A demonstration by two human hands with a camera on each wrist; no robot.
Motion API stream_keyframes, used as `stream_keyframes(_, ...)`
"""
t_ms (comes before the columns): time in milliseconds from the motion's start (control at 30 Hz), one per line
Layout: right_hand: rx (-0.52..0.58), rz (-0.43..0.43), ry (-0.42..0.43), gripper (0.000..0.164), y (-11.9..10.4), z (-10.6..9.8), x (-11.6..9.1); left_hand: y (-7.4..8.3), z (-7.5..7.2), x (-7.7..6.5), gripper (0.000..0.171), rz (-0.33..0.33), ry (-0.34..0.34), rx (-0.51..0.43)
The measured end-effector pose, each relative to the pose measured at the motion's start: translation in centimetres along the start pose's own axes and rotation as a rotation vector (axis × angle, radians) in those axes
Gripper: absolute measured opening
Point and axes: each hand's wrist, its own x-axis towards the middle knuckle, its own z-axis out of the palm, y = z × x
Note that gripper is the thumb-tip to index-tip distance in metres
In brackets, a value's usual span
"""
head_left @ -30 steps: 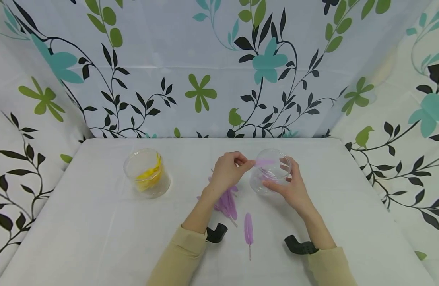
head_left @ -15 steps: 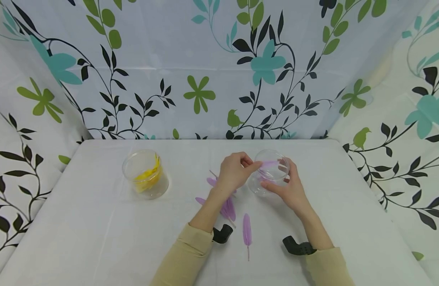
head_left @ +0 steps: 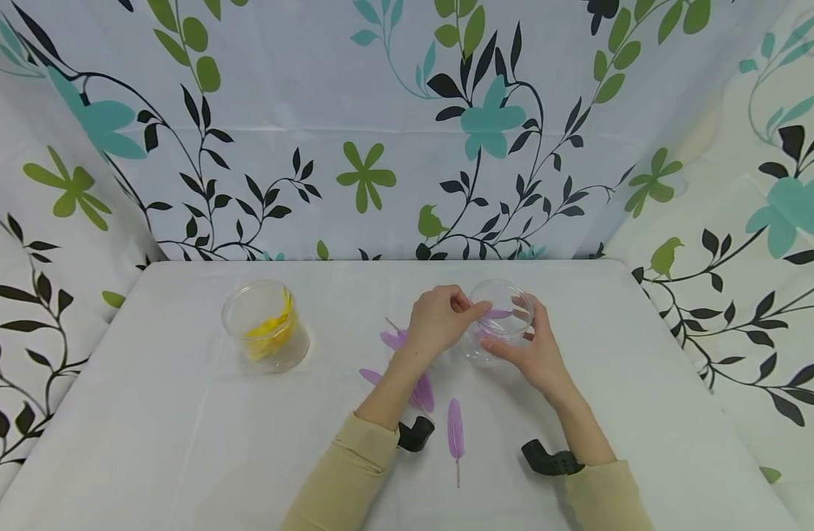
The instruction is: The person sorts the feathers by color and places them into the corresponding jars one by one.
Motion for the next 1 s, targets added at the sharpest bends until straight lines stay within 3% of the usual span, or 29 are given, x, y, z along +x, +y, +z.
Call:
stream_keyframes(367, 0.001, 0.004, -0.005, 0.101, -0.4, 0.1, -0.1, -1.4, -0.3, -0.5, 0.044, -0.015, 0.016, -0.043)
stream_keyframes(767, 0.001, 0.016, -0.009, 0.103, -0.6, -0.1, -0.1, -5.2, -2.5, -1.1, 0.045, -0.031, 0.082, -0.101)
stream_keyframes(1000, -0.002, 0.007, -0.003, 0.102, -0.6, 0.0, -0.1, -8.0, -3.3, -1.1, 0.044, -0.091, 0.13, -0.084)
